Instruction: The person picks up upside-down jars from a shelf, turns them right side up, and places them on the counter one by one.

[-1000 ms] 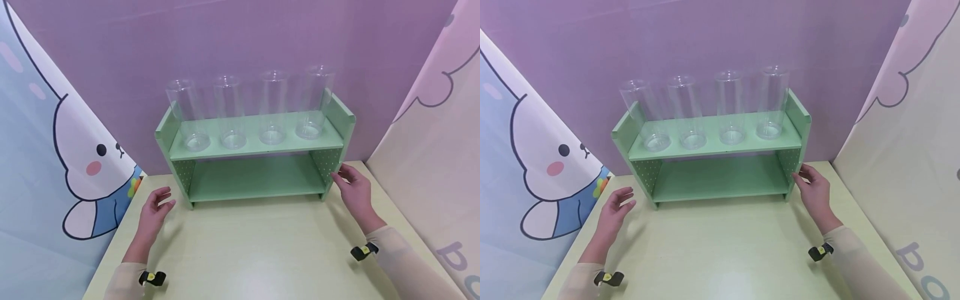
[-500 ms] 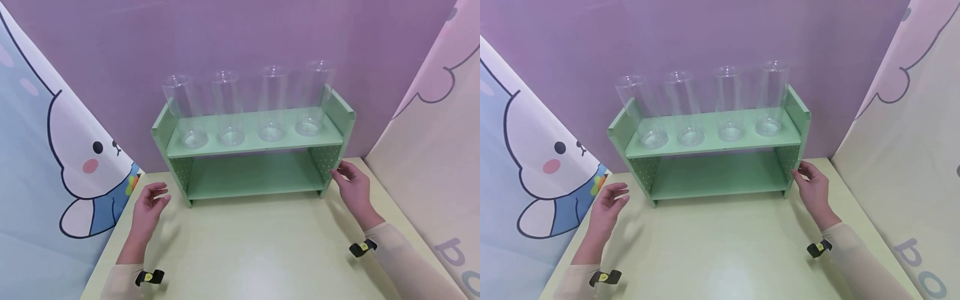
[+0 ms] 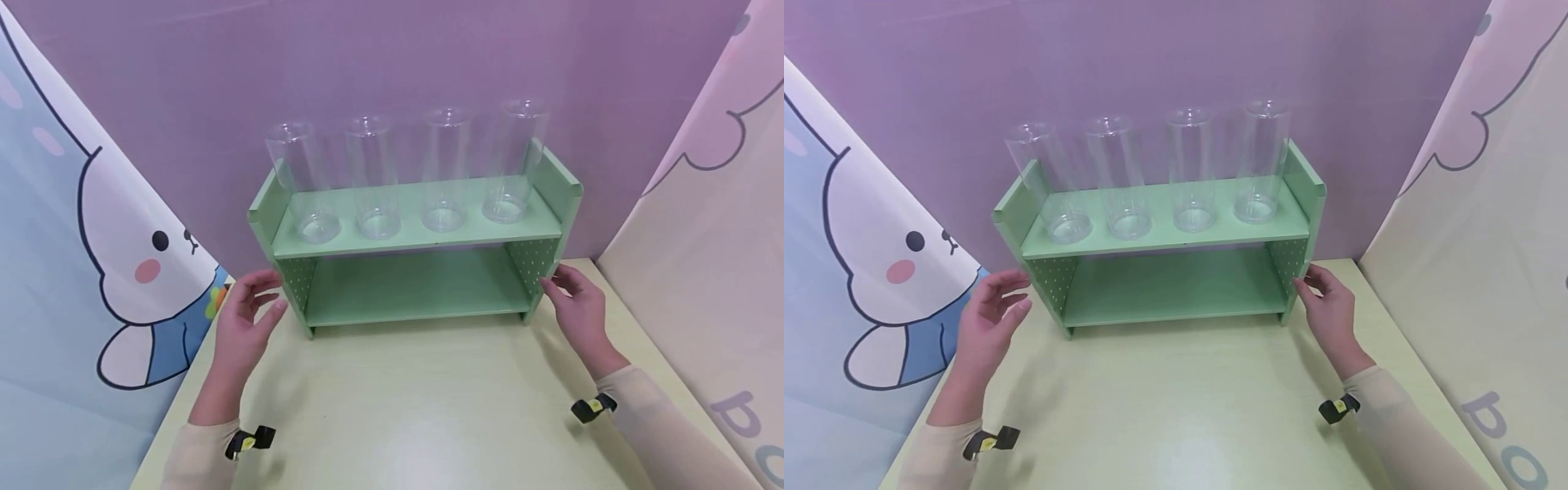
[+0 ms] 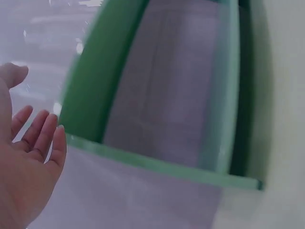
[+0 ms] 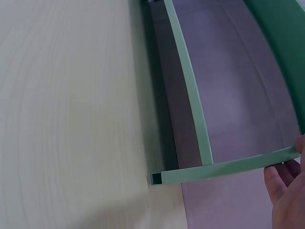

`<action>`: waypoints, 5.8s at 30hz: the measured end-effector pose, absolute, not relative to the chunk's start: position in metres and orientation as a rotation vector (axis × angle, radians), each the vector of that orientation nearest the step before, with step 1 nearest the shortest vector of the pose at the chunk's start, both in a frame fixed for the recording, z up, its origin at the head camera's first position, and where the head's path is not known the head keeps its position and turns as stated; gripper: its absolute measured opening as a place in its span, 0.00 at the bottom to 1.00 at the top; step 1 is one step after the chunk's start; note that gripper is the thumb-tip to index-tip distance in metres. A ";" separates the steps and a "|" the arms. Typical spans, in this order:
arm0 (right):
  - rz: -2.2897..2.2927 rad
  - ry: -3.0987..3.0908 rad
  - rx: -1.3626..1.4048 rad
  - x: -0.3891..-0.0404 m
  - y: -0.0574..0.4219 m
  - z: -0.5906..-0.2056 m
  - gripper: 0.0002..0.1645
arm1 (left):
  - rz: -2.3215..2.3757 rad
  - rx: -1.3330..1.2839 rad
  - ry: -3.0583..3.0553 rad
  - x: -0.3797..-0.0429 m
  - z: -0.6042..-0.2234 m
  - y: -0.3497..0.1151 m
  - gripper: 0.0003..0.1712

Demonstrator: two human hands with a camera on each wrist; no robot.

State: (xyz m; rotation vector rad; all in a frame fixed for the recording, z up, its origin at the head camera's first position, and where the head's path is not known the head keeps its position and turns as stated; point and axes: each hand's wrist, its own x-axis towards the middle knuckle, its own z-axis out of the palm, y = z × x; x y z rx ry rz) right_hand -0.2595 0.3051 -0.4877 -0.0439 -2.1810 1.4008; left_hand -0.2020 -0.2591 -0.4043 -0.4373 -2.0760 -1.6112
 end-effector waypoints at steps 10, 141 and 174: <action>1.416 -2.187 -0.048 -0.259 0.305 -0.486 0.21 | -1.377 -0.414 -2.025 -0.208 -0.372 -0.222 0.38; 1.375 -2.217 -0.001 -0.254 0.303 -0.483 0.19 | -1.728 -0.903 -2.114 -0.211 -0.449 -0.120 0.62; 1.508 -2.144 0.320 -0.208 0.245 -0.446 0.13 | -1.765 -0.862 -2.306 -0.209 -0.474 -0.109 0.63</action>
